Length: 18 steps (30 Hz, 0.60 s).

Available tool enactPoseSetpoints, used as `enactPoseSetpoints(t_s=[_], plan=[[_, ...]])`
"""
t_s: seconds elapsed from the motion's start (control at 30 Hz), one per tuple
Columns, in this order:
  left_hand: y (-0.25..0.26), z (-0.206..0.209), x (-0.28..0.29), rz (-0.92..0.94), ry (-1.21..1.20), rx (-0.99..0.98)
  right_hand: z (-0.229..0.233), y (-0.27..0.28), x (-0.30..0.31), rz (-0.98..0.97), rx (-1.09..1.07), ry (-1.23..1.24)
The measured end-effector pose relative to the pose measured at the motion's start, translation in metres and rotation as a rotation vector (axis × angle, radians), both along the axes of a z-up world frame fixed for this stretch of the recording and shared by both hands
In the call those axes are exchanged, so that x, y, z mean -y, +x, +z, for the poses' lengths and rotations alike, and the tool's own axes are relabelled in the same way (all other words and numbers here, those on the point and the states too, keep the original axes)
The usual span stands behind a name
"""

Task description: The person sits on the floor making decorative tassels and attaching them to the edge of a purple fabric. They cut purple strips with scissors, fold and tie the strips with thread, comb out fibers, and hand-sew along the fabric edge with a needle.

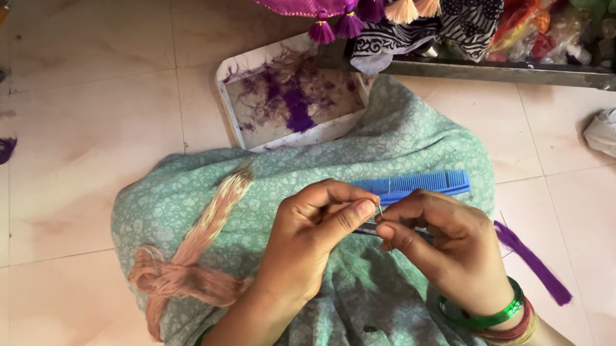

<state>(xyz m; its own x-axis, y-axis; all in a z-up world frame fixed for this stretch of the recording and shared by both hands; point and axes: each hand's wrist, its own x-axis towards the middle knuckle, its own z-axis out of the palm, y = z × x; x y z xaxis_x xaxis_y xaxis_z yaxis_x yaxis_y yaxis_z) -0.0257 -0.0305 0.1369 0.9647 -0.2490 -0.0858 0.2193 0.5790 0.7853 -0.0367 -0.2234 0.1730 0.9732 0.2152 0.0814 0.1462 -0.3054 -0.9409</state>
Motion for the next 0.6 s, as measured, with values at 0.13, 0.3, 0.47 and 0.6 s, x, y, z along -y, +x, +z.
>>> enactPoseSetpoints(t_s=[0.13,0.3,0.47,0.6], plan=[[-0.002,-0.014,-0.001,0.005,0.063,-0.033,0.003,-0.001,0.001,0.01,-0.003,0.019],[0.0,-0.009,0.002,-0.02,0.001,-0.008,0.003,0.0,0.0,0.02,0.04,-0.012],[0.001,-0.006,0.002,-0.026,-0.023,-0.009,0.007,0.001,-0.001,0.013,0.065,-0.047],[0.002,-0.006,0.002,-0.037,-0.029,-0.001,0.009,0.001,0.0,0.02,0.096,-0.09]])
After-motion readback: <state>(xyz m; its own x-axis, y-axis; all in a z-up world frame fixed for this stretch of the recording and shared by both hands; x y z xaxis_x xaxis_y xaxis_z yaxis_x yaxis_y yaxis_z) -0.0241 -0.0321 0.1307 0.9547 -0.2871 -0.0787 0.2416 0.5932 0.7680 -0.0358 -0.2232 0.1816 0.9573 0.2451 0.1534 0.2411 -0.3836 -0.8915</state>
